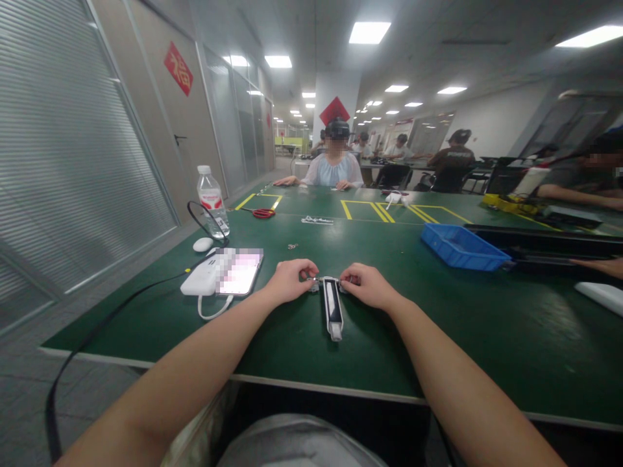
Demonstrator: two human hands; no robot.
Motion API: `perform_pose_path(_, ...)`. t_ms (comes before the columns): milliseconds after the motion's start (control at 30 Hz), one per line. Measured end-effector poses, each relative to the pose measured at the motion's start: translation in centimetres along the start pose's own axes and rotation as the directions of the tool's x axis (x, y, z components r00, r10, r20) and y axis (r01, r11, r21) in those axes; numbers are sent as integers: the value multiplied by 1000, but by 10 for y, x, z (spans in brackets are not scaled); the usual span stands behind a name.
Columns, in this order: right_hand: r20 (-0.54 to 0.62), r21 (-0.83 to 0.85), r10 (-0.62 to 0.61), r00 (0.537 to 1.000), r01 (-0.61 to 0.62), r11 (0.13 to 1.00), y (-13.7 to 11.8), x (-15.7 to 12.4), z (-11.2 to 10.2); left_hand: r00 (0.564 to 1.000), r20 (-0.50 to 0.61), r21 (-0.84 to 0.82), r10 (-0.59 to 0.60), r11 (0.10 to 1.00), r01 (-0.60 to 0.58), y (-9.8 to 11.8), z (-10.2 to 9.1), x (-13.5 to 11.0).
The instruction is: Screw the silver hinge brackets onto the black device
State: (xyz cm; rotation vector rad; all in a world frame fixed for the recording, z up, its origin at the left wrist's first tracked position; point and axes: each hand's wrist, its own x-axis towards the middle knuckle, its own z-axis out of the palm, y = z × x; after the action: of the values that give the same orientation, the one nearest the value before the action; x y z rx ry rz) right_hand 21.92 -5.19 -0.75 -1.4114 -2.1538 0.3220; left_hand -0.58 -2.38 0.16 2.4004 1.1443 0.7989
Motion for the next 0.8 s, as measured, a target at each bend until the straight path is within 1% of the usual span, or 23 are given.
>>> perform_pose_path(267, -3, 13, -1, 1000, 1, 1000, 0, -1, 0, 1000, -2, -21, 13, 1000, -13, -3, 1, 0)
perform_pose_path(667, -1, 11, -10, 1000, 10, 1000, 1, 0, -1, 1000, -11, 37, 7, 999, -6, 1, -1, -1)
perform_pose_path(800, -5, -5, -2, 1000, 2, 1000, -1, -1, -2, 1000, -9, 9, -9, 1000, 9, 0, -1, -1)
